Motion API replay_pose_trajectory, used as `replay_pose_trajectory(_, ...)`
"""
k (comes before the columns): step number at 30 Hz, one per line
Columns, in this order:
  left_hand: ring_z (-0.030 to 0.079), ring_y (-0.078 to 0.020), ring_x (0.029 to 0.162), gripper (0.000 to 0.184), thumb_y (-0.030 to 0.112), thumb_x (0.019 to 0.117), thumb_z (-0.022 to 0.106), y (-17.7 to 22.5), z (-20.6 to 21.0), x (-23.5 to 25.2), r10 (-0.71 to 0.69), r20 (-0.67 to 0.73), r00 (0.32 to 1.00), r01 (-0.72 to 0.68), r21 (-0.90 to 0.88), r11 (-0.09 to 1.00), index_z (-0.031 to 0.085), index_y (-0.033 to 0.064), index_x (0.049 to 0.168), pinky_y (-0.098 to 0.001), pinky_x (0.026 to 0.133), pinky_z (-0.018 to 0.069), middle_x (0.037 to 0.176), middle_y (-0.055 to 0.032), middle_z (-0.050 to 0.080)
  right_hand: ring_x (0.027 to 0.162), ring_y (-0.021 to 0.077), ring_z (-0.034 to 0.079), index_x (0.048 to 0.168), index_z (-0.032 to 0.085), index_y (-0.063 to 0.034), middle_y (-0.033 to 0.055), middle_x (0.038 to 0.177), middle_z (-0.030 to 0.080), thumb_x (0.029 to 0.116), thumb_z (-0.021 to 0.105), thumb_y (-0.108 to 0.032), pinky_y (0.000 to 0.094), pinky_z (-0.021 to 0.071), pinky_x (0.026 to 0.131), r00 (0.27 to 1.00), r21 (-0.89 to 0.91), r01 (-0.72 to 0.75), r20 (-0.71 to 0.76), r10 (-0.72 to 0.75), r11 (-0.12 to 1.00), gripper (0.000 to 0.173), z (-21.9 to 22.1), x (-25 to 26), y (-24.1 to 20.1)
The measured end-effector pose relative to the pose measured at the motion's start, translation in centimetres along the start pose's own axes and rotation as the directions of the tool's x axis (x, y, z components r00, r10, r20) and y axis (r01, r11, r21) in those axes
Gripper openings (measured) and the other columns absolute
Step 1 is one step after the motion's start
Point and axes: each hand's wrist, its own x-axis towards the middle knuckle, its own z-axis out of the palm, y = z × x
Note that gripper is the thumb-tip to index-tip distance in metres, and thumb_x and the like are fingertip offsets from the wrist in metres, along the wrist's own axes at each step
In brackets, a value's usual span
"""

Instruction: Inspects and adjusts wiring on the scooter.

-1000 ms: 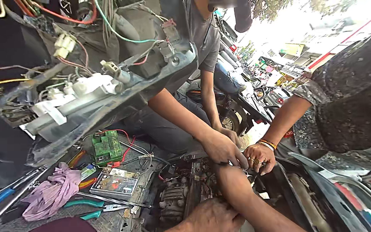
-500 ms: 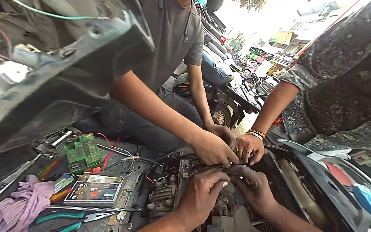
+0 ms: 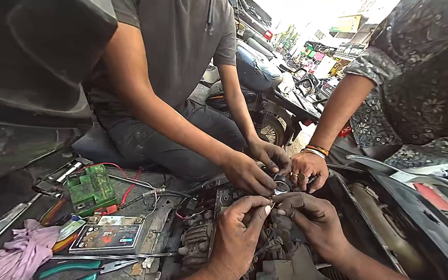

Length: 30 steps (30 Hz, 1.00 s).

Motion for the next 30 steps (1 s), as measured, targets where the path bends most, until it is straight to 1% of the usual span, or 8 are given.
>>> replay_pose_trajectory(2, 0.074, -0.0168, 0.082, 0.013, 0.018, 0.0986, 0.070, 0.3, 0.0, 0.1, -0.030, 0.005, 1.000, 0.030, -0.025, 0.999, 0.076, 0.0117, 0.108, -0.0318, 0.075, 0.0655, 0.096, -0.0013, 0.076, 0.103, 0.0278, 0.072, 0.100, 0.078, -0.0056, 0.0127, 0.111, 0.074, 0.0943, 0.074, -0.007, 0.0412, 0.0638, 0.088, 0.999, 0.010, 0.012, 0.035, -0.013, 1.000, 0.008, -0.1, 0.1, 0.0)
replay_pose_trajectory(6, 0.073, -0.0199, 0.080, 0.013, 0.018, 0.0994, 0.069, 0.7, -0.2, 0.2, -0.073, 0.025, 0.997, 0.075, -0.060, 0.995, 0.074, 0.0107, 0.108, -0.0334, 0.073, 0.0649, 0.094, -0.0041, 0.074, 0.101, 0.0220, 0.071, 0.103, 0.081, -0.0118, 0.0067, 0.107, 0.075, 0.0950, 0.073, -0.008, 0.0384, 0.0615, 0.088, 0.994, -0.065, 0.085, 0.081, -0.080, 0.994, 0.012, 0.0, 0.3, -0.3)
replay_pose_trajectory(8, 0.073, -0.0202, 0.081, 0.012, 0.017, 0.0996, 0.068, 0.7, -0.3, 0.2, -0.081, 0.025, 0.996, 0.082, -0.056, 0.995, 0.075, 0.0106, 0.108, -0.0339, 0.074, 0.0654, 0.095, -0.0044, 0.075, 0.096, 0.0198, 0.073, 0.111, 0.079, -0.0103, 0.0049, 0.106, 0.076, 0.0948, 0.074, -0.007, 0.0372, 0.0641, 0.085, 0.994, -0.091, 0.091, 0.068, -0.085, 0.992, 0.017, 0.3, 0.4, -0.5)
replay_pose_trajectory(10, 0.074, -0.0194, 0.083, 0.013, 0.016, 0.0994, 0.069, 0.6, -0.2, 0.0, -0.073, 0.026, 0.997, 0.074, -0.020, 0.997, 0.076, 0.0116, 0.108, -0.0337, 0.076, 0.0666, 0.099, -0.0028, 0.076, 0.092, 0.0220, 0.075, 0.123, 0.070, -0.0087, 0.0055, 0.107, 0.076, 0.0940, 0.075, -0.006, 0.0389, 0.0664, 0.084, 0.998, -0.058, 0.038, 0.048, -0.035, 0.998, 0.030, 0.6, 0.5, -0.8)
replay_pose_trajectory(14, 0.075, -0.0159, 0.085, 0.012, 0.015, 0.0983, 0.070, 0.4, -0.2, -0.2, -0.027, 0.003, 1.000, 0.027, 0.083, 0.996, 0.078, 0.0136, 0.107, -0.0317, 0.078, 0.0672, 0.100, 0.0003, 0.076, 0.090, 0.0274, 0.076, 0.132, 0.060, -0.0098, 0.0083, 0.106, 0.076, 0.0932, 0.075, -0.003, 0.0423, 0.0666, 0.085, 0.997, 0.028, -0.074, 0.032, 0.073, 0.997, 0.042, 1.1, 0.3, -0.9)
replay_pose_trajectory(22, 0.075, -0.0128, 0.086, 0.013, 0.014, 0.0956, 0.074, 0.3, -0.5, -0.5, 0.064, -0.049, 0.997, -0.055, 0.172, 0.984, 0.080, 0.0145, 0.107, -0.0287, 0.078, 0.0669, 0.101, 0.0022, 0.076, 0.091, 0.0314, 0.076, 0.130, 0.053, -0.0123, 0.0099, 0.108, 0.075, 0.0912, 0.077, -0.002, 0.0447, 0.0672, 0.084, 0.988, 0.090, -0.156, -0.003, 0.157, 0.984, 0.046, 2.0, 0.4, -1.4)
replay_pose_trajectory(25, 0.075, -0.0097, 0.086, 0.012, 0.016, 0.0939, 0.076, 0.3, -0.7, -0.4, 0.101, -0.060, 0.993, -0.085, 0.228, 0.970, 0.081, 0.0160, 0.105, -0.0262, 0.076, 0.0668, 0.099, 0.0043, 0.077, 0.094, 0.0343, 0.075, 0.133, 0.048, -0.0119, 0.0137, 0.113, 0.074, 0.0948, 0.072, -0.001, 0.0448, 0.0659, 0.085, 0.979, 0.160, -0.204, 0.023, 0.203, 0.966, 0.046, 2.0, 0.4, -1.5)
replay_pose_trajectory(30, 0.074, -0.0080, 0.089, 0.011, 0.016, 0.0938, 0.076, 0.3, -0.8, -0.2, 0.200, -0.030, 0.979, -0.182, 0.305, 0.935, 0.081, 0.0159, 0.103, -0.0253, 0.078, 0.0659, 0.100, 0.0053, 0.076, 0.095, 0.0384, 0.075, 0.134, 0.047, -0.0101, 0.0185, 0.114, 0.074, 0.0932, 0.073, 0.001, 0.0464, 0.0648, 0.087, 0.964, 0.270, -0.261, 0.014, 0.267, 0.927, 0.049, 2.1, 0.5, -1.8)
